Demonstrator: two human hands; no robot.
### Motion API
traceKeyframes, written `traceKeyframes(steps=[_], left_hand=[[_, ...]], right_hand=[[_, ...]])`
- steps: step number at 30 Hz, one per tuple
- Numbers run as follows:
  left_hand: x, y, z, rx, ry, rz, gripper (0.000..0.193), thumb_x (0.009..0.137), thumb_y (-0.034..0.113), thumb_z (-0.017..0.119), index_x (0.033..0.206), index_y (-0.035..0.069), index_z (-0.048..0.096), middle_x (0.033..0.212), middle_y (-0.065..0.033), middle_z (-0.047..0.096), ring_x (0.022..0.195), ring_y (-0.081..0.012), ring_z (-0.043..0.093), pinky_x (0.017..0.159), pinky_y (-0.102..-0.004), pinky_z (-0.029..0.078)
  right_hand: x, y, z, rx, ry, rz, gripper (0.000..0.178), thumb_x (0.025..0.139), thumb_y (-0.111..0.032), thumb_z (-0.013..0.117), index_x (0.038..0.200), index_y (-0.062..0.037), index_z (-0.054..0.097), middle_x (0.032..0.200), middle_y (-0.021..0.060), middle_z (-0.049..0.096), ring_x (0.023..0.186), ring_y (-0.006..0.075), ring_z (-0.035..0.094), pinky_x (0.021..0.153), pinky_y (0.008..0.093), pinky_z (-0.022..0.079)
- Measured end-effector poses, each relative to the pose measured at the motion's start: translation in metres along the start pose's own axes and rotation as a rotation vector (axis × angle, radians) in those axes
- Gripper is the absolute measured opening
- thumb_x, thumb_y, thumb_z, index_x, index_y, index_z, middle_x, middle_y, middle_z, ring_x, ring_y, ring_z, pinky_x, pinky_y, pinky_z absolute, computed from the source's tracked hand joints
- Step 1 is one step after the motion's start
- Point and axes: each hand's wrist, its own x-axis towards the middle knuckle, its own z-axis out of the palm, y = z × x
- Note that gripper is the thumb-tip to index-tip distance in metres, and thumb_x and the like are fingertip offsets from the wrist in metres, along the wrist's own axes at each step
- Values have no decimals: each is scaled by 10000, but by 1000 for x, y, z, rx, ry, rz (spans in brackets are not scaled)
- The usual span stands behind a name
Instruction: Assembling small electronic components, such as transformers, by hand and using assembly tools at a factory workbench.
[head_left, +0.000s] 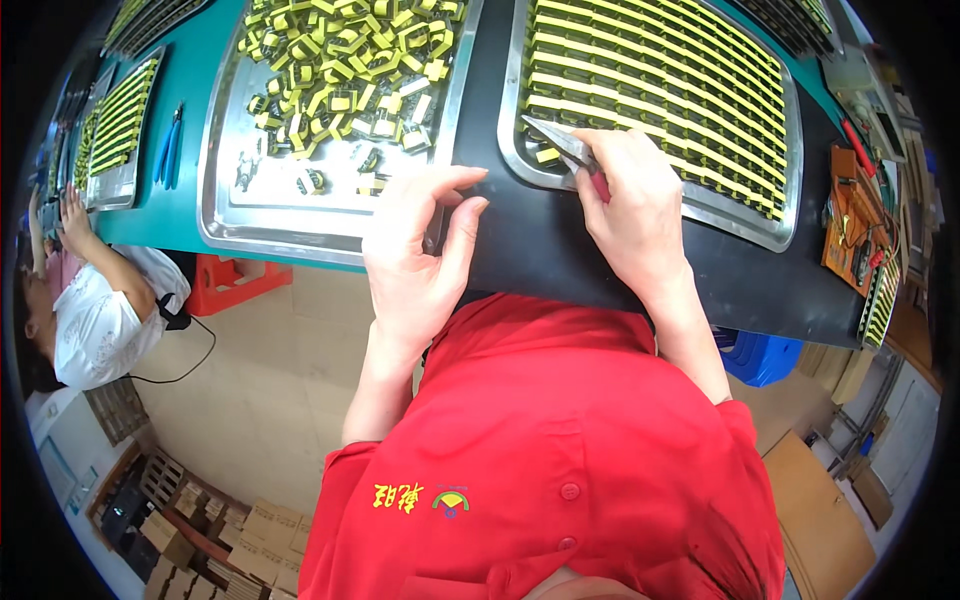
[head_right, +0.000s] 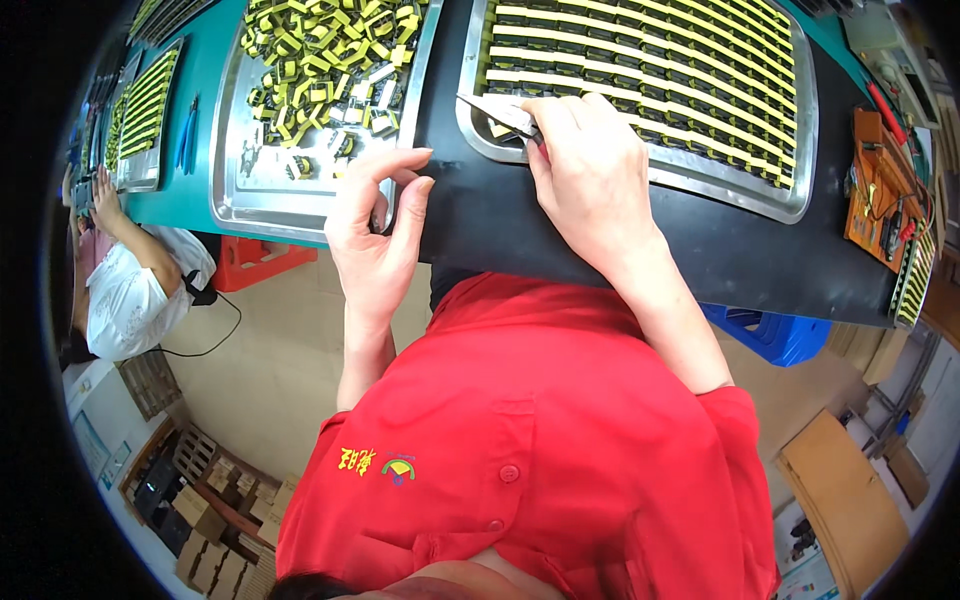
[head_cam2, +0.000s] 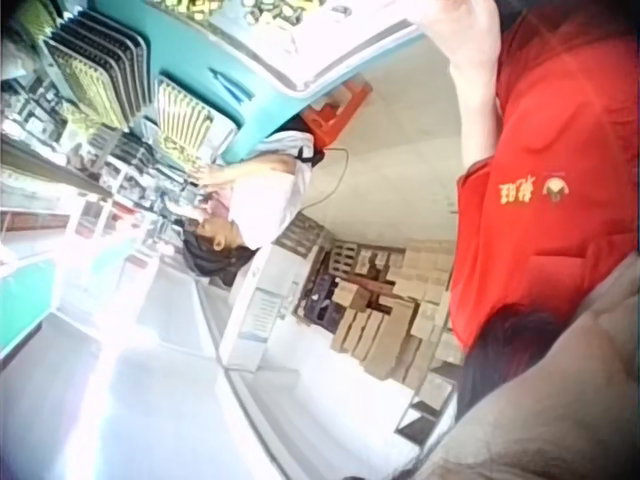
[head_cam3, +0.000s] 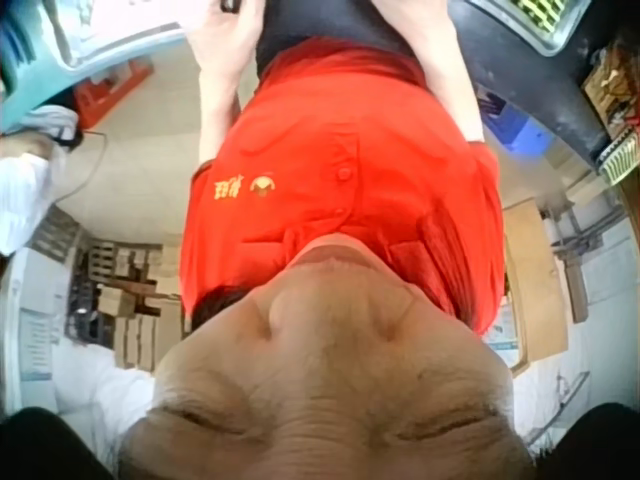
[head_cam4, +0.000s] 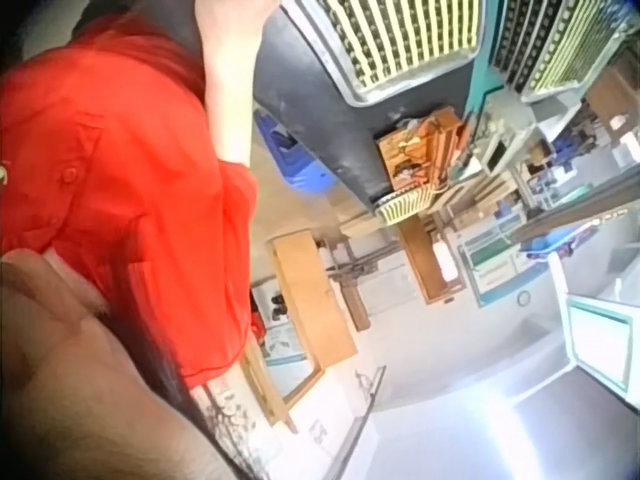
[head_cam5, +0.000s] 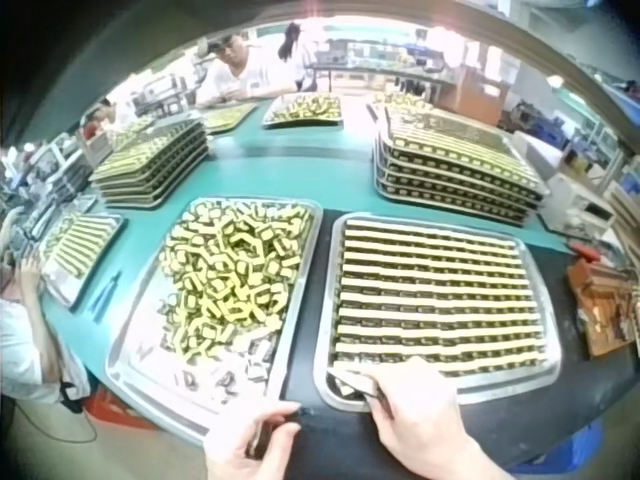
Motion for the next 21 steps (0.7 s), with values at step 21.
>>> traceKeyframes(steps=[21], left_hand=[[8,7,15,108,-43,104,267,796,-6,708,1054,54,674,959,-51,633,613,-102,477,589,-237,417]], right_hand=[[-9,3,-1,159,17,88,360,721,51,697,1060,-54,632,827,85,614,658,220,557,615,311,461]])
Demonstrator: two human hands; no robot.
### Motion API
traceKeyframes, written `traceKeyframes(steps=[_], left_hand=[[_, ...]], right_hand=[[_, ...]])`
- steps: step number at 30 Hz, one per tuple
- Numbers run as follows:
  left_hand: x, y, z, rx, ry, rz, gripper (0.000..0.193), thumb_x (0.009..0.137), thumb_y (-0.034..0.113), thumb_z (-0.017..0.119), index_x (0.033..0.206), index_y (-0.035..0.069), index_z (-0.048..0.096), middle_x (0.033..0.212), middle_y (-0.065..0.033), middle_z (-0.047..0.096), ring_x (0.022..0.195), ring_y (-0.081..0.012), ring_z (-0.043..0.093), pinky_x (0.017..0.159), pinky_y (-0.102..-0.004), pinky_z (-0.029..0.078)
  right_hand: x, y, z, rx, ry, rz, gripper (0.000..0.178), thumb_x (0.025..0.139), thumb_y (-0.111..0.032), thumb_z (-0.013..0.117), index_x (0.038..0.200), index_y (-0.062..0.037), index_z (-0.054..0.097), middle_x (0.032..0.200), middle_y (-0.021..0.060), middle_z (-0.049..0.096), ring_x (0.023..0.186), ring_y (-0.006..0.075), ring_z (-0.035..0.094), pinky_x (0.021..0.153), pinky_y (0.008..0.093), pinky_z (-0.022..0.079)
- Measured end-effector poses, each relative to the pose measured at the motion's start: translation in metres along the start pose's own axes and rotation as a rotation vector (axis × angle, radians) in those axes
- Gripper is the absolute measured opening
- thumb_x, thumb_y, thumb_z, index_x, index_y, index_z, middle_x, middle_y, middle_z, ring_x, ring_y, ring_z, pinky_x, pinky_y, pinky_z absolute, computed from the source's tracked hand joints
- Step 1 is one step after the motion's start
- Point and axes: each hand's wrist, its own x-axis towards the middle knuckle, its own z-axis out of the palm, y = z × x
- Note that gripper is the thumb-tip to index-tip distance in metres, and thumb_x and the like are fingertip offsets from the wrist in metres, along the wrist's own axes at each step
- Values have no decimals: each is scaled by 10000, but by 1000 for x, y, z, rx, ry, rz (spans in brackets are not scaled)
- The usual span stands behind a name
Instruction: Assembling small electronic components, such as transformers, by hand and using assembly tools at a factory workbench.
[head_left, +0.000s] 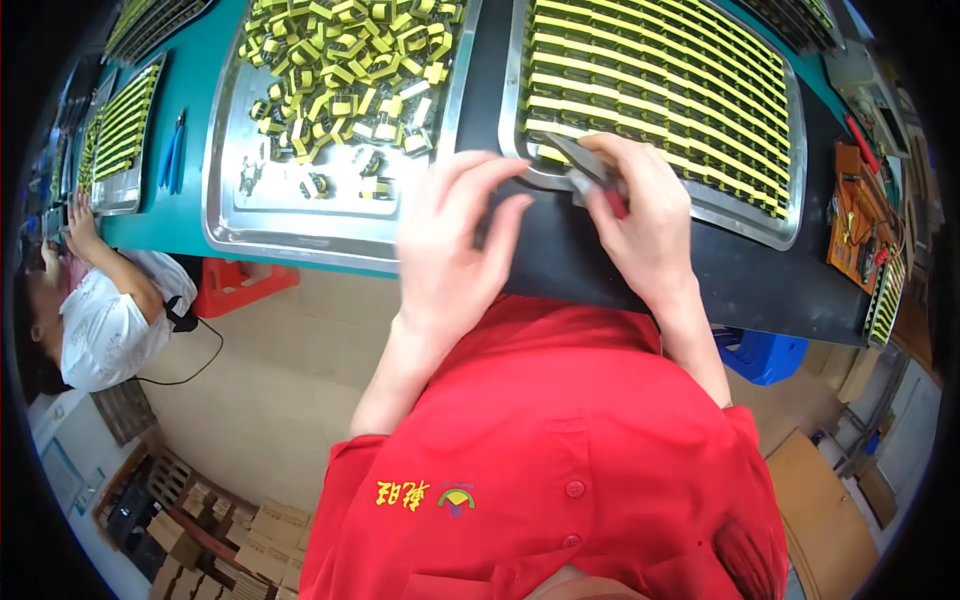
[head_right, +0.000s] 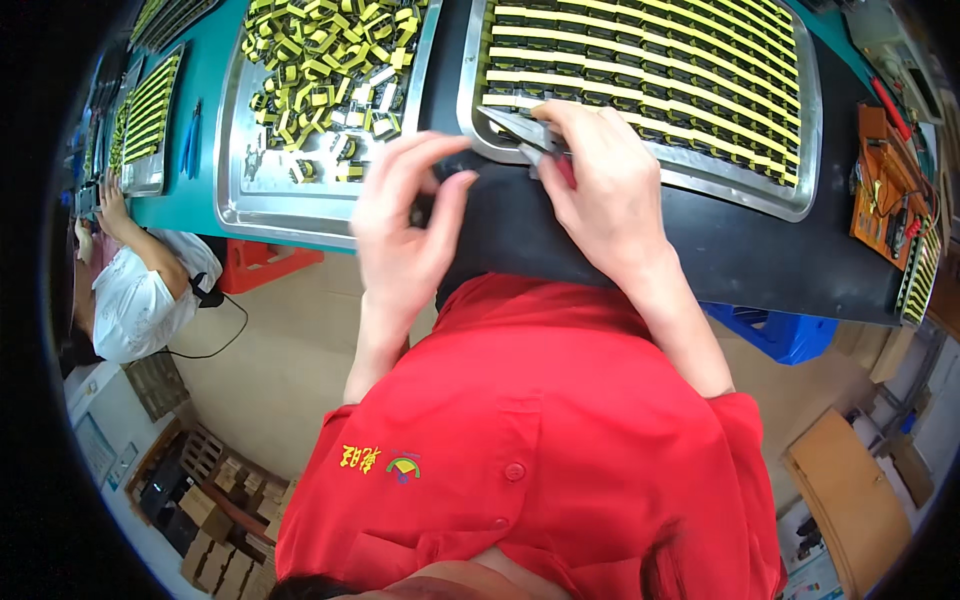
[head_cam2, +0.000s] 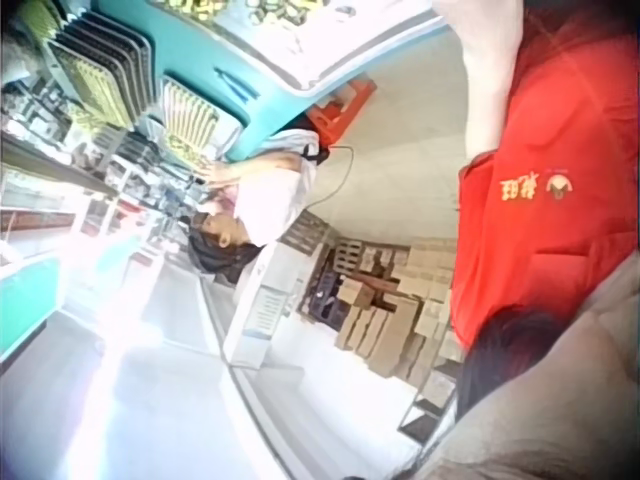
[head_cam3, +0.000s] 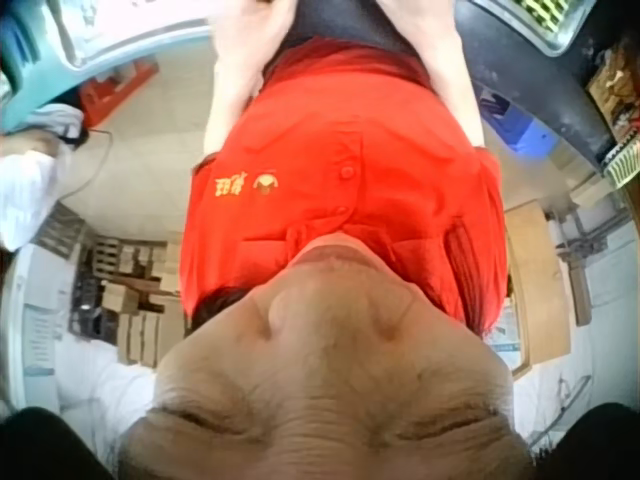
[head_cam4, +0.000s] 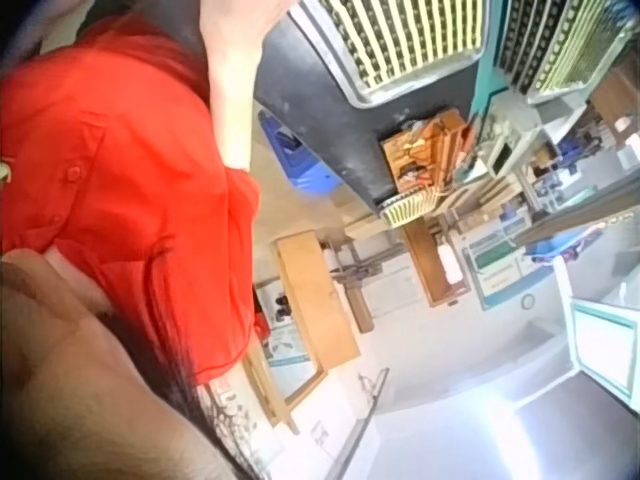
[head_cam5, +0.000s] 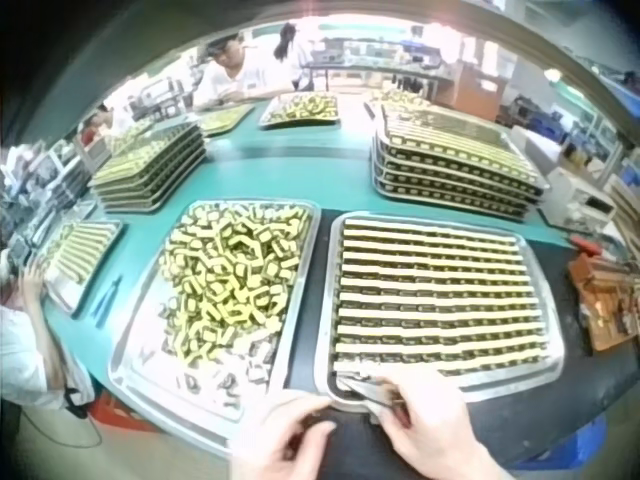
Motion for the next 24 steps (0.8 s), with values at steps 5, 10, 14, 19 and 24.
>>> traceKeyframes(steps=[5,10,14,19,24], left_hand=[[-23,-21,-51,112,171,-98,254,814,-28,680,1059,33,660,1041,-33,624,634,-53,447,520,-205,300],[-24,-38,-62,272,191,-272,332,804,70,722,1114,58,602,994,-60,620,710,-170,526,688,-310,464],[-20,-46,-49,506,121,-229,436,752,199,787,1110,70,574,926,-82,603,760,-259,567,681,-371,472],[-19,-40,-51,390,108,-295,422,770,180,778,1122,63,578,877,-65,591,745,-200,554,676,-317,458],[-20,-21,-49,-362,225,-402,365,847,207,746,1145,44,612,862,5,598,727,-70,500,653,-209,395]], right_hand=[[-15,8,-26,-8,-17,-35,294,804,87,607,1080,-14,623,935,91,643,750,154,604,659,261,471],[-33,-6,-29,360,-38,242,186,895,55,560,1053,-18,626,871,66,595,725,117,547,653,238,450],[-38,-16,-23,538,-205,323,195,924,30,542,1101,-24,601,890,74,596,705,112,552,637,237,464],[-43,-13,-21,505,-250,242,198,926,30,534,1111,-15,588,884,91,600,704,131,578,620,245,475],[-46,-8,-18,499,-222,248,176,943,-3,522,1108,1,584,893,90,620,728,130,588,642,244,474]])
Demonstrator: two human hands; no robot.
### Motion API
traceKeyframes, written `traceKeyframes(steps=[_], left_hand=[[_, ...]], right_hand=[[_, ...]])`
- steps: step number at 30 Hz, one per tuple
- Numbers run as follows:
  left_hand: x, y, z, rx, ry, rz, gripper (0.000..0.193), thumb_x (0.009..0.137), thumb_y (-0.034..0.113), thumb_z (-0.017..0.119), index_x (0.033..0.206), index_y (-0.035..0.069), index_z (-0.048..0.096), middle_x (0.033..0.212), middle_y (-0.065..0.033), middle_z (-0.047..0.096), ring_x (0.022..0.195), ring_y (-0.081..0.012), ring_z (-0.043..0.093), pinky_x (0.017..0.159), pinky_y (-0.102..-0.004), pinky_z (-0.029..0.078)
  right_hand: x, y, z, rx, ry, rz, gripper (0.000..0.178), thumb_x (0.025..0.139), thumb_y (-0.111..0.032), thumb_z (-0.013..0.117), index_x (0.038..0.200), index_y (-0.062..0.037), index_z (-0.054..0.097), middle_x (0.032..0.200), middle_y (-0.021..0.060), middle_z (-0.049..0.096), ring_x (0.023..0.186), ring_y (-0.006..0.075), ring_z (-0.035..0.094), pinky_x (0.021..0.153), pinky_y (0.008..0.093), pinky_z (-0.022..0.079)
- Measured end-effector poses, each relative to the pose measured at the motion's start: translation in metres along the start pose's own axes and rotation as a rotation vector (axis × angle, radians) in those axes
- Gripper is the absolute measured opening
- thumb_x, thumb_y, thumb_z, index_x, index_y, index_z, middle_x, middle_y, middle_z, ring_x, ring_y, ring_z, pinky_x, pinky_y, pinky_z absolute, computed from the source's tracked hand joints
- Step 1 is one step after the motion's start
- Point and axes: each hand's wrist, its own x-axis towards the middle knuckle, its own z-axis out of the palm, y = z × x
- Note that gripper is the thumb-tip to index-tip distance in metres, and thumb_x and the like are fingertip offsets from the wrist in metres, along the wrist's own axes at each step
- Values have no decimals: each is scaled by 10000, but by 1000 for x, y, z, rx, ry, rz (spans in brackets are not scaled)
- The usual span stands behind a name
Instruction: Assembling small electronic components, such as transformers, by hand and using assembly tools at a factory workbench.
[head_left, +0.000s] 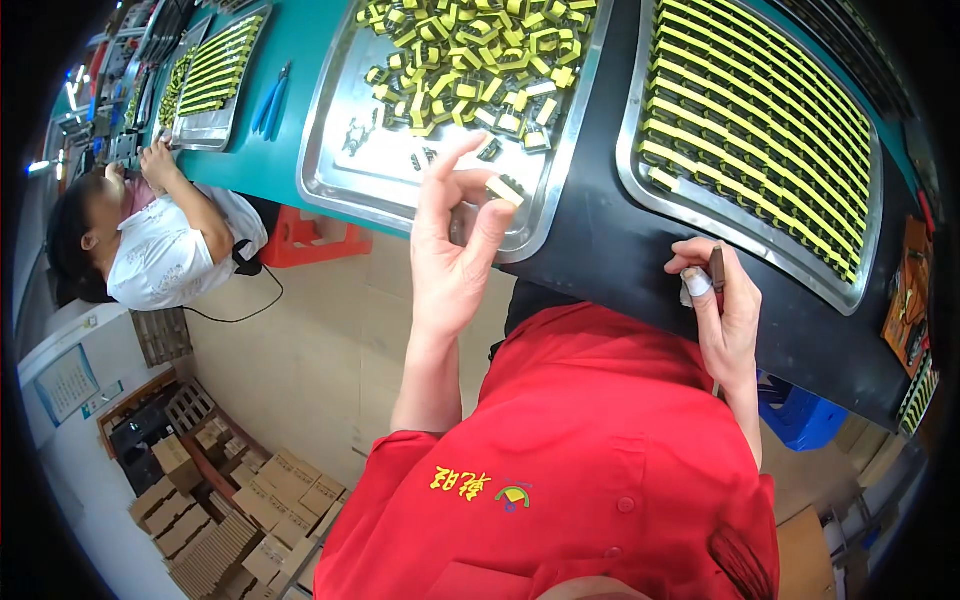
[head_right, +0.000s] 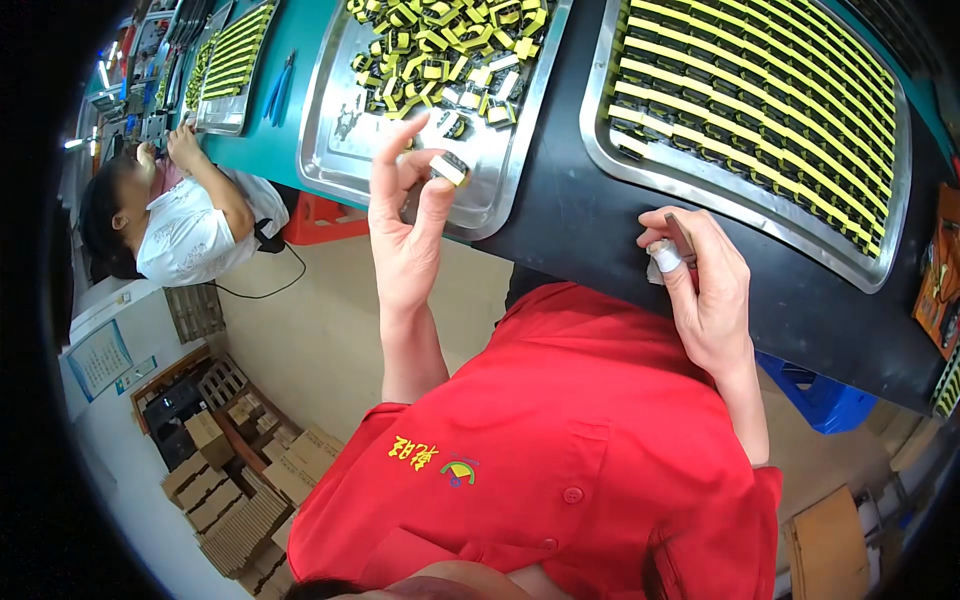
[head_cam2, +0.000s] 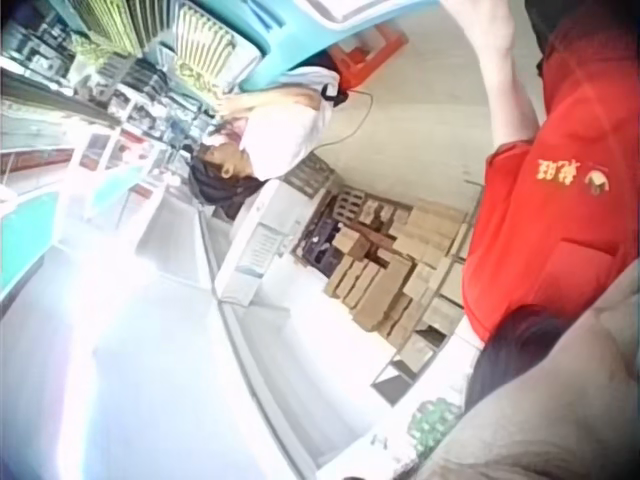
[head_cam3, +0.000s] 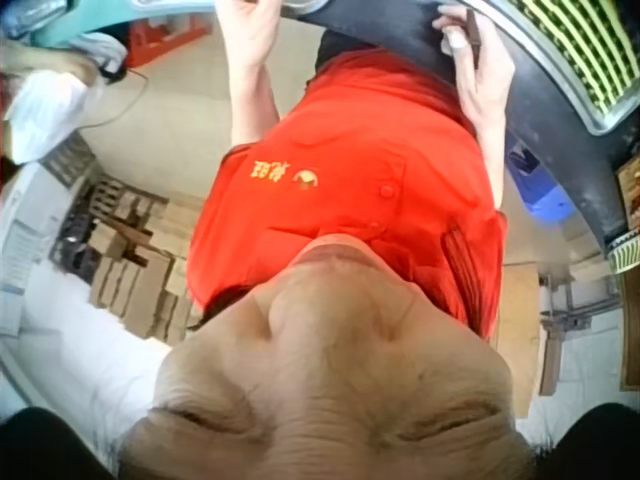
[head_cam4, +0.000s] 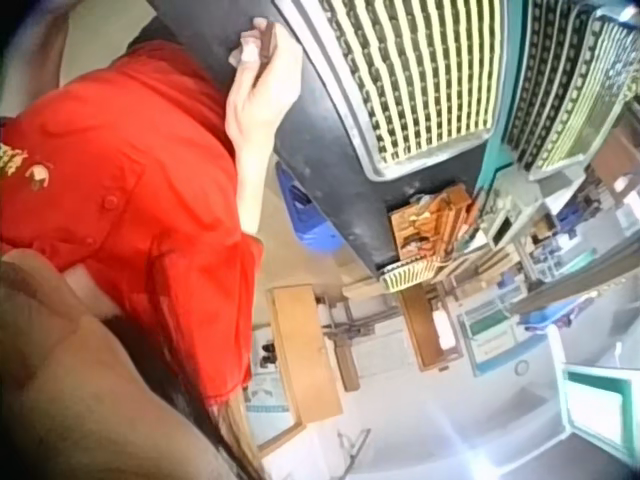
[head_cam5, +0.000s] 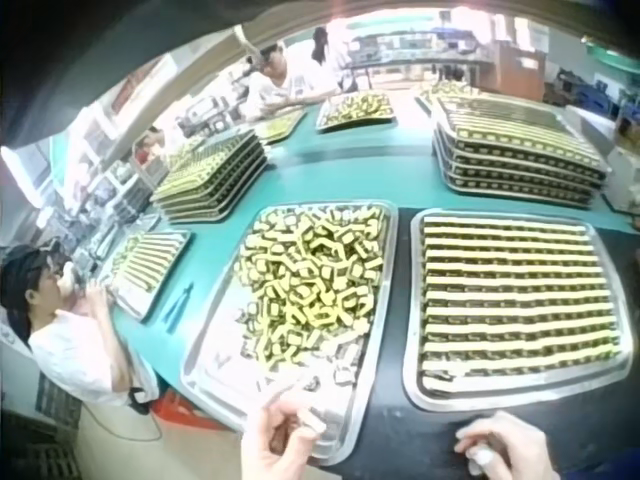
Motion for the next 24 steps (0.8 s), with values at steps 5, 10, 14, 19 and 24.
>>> traceKeyframes(steps=[5,10,14,19,24], left_hand=[[-14,5,29,-493,-300,-100,347,849,292,751,1052,33,641,896,32,551,765,-40,460,682,-195,373],[-27,2,56,-515,-367,-86,359,756,229,834,996,39,646,897,27,469,745,-47,451,678,-190,371],[-21,-2,61,-320,-329,50,379,719,207,860,999,57,654,976,16,437,717,-40,437,639,-187,366],[-24,8,64,-127,-350,75,376,719,164,849,1034,57,674,1016,-24,520,731,-67,497,625,-205,406],[-23,14,65,95,-296,203,400,677,145,857,1027,56,685,960,-62,584,769,-129,563,659,-241,459]], right_hand=[[9,-14,5,387,-155,187,201,959,-80,506,1128,-4,584,921,70,659,819,103,591,707,237,467],[15,-13,23,1018,-320,365,290,962,-154,584,1218,-21,554,946,43,606,789,103,537,682,238,451],[9,-3,32,1267,-247,449,343,952,-191,613,1237,-13,542,952,59,608,759,103,519,668,238,452],[8,6,30,1392,-225,438,525,913,-350,658,1261,7,490,1143,199,612,815,115,574,722,236,485],[7,10,30,1516,-273,412,496,954,-358,577,1264,17,484,1121,195,612,745,95,515,683,226,456]])
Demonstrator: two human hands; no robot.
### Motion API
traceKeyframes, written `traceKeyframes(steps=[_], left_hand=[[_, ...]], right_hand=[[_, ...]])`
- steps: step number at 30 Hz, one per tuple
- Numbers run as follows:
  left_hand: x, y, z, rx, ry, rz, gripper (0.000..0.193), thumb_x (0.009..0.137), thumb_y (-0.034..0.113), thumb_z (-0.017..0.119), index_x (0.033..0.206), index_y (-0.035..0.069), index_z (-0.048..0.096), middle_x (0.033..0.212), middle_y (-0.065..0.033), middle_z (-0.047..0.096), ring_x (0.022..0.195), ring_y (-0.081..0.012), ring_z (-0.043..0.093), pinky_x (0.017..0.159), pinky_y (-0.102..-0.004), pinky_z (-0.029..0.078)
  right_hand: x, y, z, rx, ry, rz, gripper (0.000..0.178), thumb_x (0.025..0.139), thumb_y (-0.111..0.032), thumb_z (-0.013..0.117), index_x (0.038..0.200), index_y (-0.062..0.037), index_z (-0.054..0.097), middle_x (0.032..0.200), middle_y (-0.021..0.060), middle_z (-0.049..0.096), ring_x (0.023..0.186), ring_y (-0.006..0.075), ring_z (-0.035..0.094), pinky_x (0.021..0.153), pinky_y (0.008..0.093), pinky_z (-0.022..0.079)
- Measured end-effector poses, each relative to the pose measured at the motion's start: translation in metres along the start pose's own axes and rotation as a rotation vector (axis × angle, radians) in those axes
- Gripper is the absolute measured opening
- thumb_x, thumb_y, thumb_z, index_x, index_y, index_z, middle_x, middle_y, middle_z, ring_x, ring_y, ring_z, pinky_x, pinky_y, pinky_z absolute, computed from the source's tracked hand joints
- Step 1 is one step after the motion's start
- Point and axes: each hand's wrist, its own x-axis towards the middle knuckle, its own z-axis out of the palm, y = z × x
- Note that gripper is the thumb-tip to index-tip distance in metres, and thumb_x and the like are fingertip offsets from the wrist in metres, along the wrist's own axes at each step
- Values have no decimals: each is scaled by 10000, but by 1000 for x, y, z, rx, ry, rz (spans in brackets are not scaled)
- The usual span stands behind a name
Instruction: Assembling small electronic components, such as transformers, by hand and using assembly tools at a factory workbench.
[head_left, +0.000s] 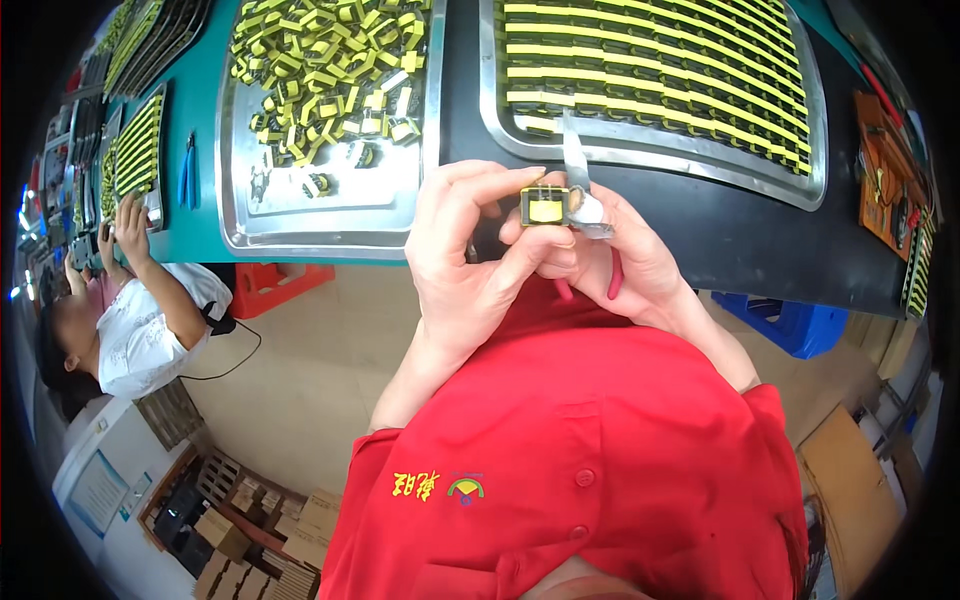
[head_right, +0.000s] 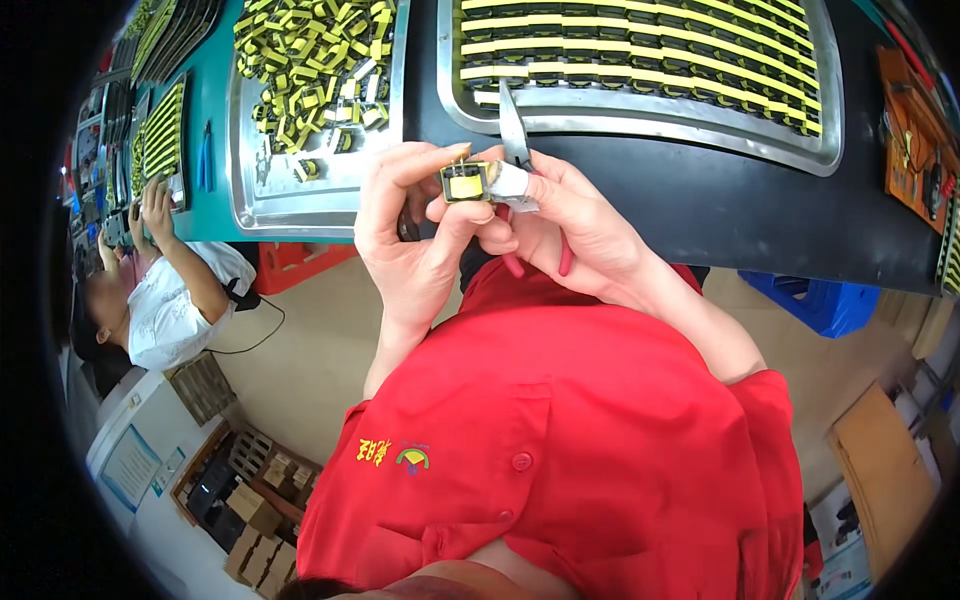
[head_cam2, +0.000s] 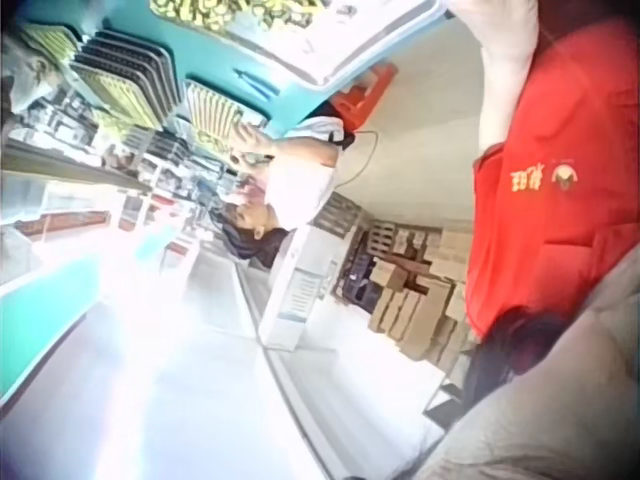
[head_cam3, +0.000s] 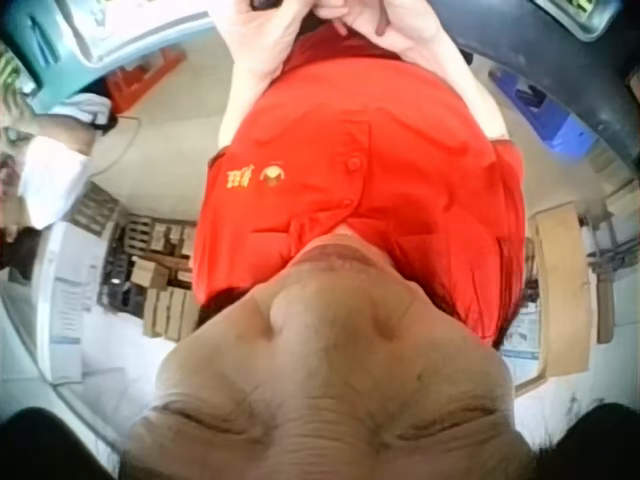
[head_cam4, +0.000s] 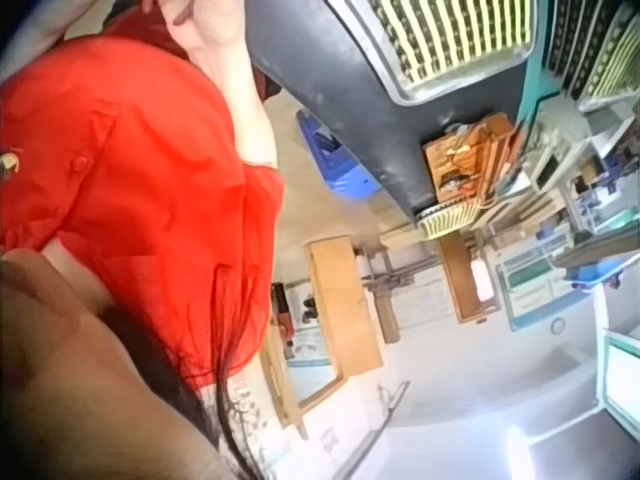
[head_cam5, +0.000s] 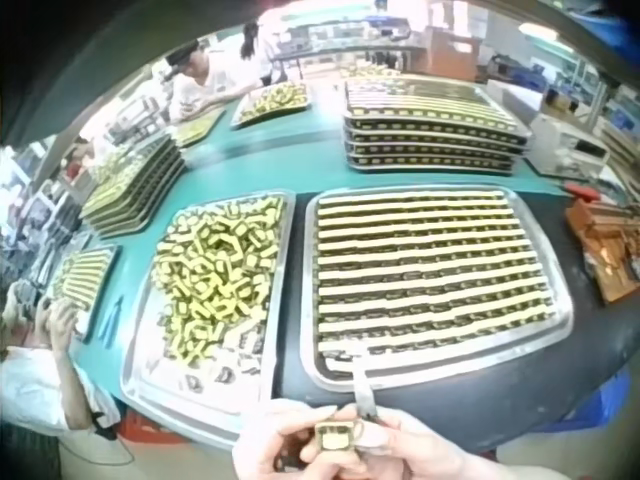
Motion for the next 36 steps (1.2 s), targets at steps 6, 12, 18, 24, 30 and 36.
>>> traceKeyframes(steps=[6,12,18,24,30,36], left_hand=[[4,2,-3,222,24,172,421,645,132,860,1025,60,695,926,-80,611,817,-207,603,689,-297,491],[5,1,-3,198,27,169,428,643,128,861,1033,61,697,946,-78,612,837,-207,608,704,-299,495],[2,-3,-3,42,48,78,412,642,133,865,1016,66,706,961,-71,605,855,-200,602,725,-297,486],[3,-2,-4,84,66,134,425,634,162,875,1017,74,713,964,-62,602,865,-193,593,738,-296,479],[4,-3,-3,108,49,144,434,639,166,873,1034,81,714,963,-58,601,869,-190,585,739,-295,477],[6,-2,-5,130,2,166,462,657,147,859,1087,86,701,978,-63,602,865,-176,572,735,-283,471]], right_hand=[[3,-1,5,28,-47,-34,464,973,-346,506,1262,18,487,1114,185,612,702,80,473,642,218,424],[2,-2,6,3,-31,-32,450,971,-331,517,1263,10,492,1107,191,621,695,83,474,631,224,426],[7,1,1,20,-69,-8,416,977,-298,543,1274,-9,512,1127,208,626,724,96,502,646,236,445],[8,3,0,60,-112,3,411,988,-296,539,1294,-22,517,1128,200,632,747,102,513,662,241,451],[8,0,3,45,-95,-9,430,962,-293,574,1253,20,525,1122,210,628,722,98,512,654,240,452],[7,1,1,30,-69,-38,476,937,-298,603,1245,52,506,1131,216,609,724,99,512,648,237,447]])
